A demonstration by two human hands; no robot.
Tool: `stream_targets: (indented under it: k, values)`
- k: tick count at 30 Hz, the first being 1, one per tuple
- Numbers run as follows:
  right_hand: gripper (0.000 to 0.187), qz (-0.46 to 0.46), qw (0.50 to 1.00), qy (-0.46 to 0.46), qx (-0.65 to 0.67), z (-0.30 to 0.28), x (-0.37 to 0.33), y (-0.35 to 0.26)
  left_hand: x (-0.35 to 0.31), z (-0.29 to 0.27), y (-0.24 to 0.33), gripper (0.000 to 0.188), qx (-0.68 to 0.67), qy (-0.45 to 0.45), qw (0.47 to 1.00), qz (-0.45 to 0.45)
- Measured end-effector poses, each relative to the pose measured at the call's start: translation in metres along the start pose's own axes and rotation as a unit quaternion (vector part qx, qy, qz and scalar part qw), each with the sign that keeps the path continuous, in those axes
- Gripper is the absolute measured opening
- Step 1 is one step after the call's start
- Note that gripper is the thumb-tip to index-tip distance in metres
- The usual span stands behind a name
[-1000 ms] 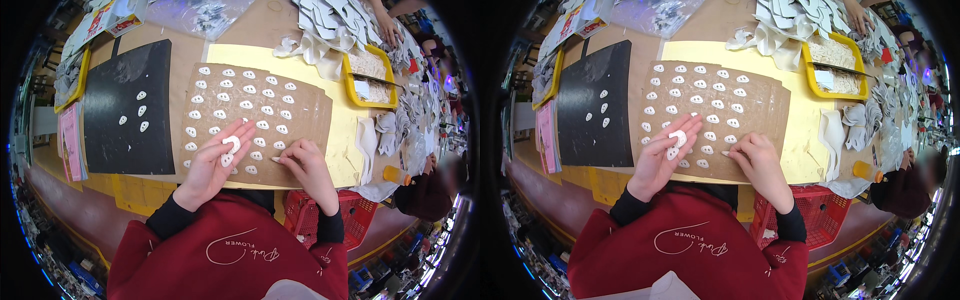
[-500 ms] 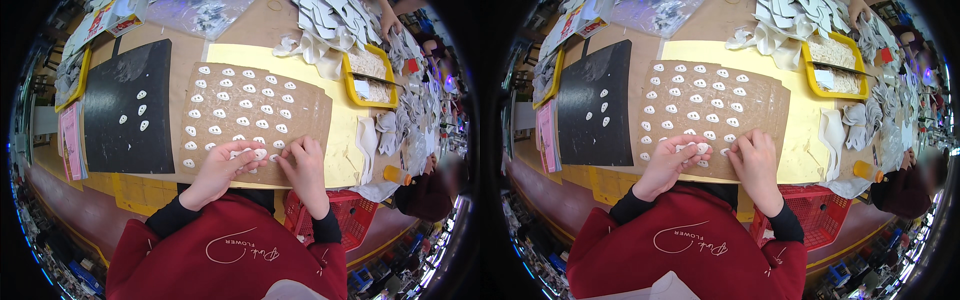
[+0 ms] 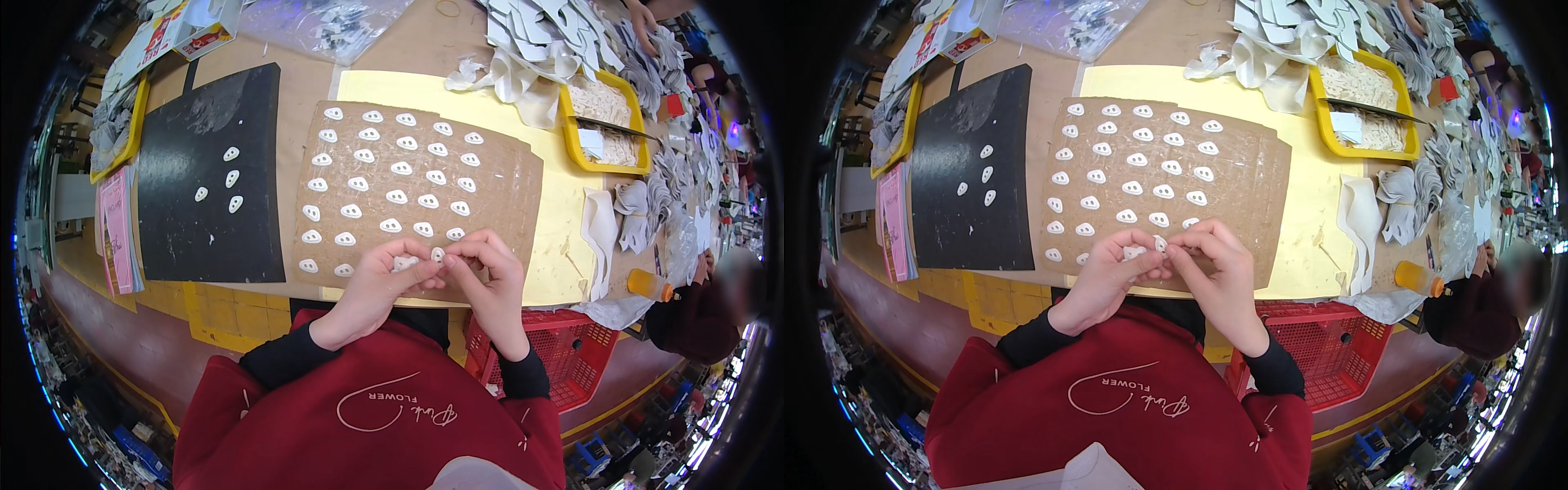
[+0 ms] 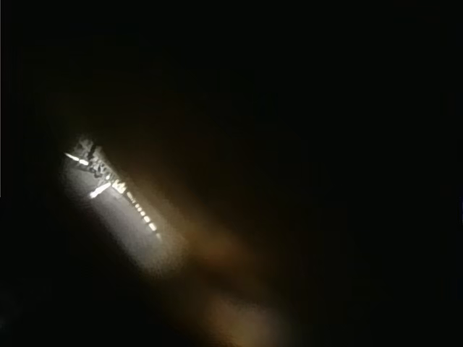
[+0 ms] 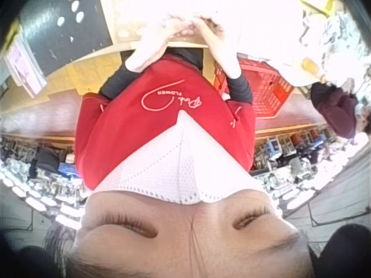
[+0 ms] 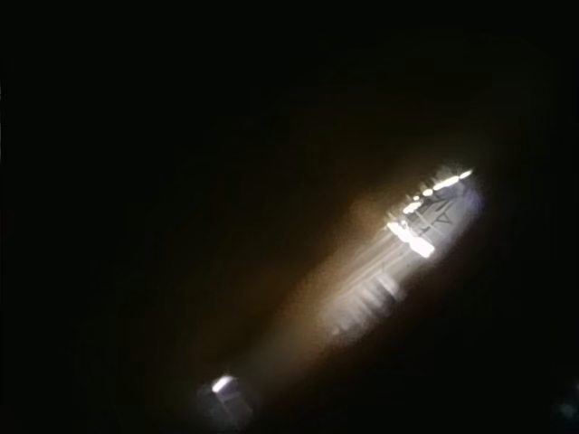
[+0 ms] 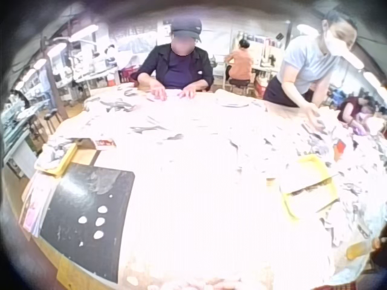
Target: The person picks small white buttons from a yellow tray and places them in neat rows on a brown cardboard sheet. They occasionally shift the cardboard and continue arranging the buttons one by one.
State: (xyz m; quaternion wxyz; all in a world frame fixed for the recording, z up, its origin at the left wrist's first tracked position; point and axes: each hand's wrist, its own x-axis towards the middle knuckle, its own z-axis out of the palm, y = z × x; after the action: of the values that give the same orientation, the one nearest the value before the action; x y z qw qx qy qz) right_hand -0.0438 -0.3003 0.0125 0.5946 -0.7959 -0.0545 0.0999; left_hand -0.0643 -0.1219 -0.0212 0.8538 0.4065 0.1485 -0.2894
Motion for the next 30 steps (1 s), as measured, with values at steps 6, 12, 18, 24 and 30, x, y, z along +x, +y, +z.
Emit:
stream_targets:
  k: [6,12,18,24,30]
  values:
    - [0.003,0.038,0.999,-0.001,-0.008,-0.011,0.007,-0.007,-0.005,0.001,0.001,0.016,-0.019,-0.028,0.995,-0.096]
    - [0.007,-0.048,0.975,-0.073,-0.204,-0.026,0.000,0.008,-0.012,-0.021,0.044,0.036,-0.100,0.049,0.994,-0.023]
    - [0.008,-0.089,0.955,-0.058,-0.277,-0.007,-0.016,0.026,-0.021,-0.044,0.066,0.045,-0.148,0.049,0.986,0.055]
    - [0.007,-0.100,0.944,-0.034,-0.312,0.003,-0.023,0.028,-0.024,-0.029,0.065,0.046,-0.108,0.047,0.993,0.014]
    - [0.013,-0.135,0.925,0.048,-0.352,0.008,-0.029,0.029,-0.017,-0.012,0.056,0.042,-0.077,0.065,0.994,-0.036]
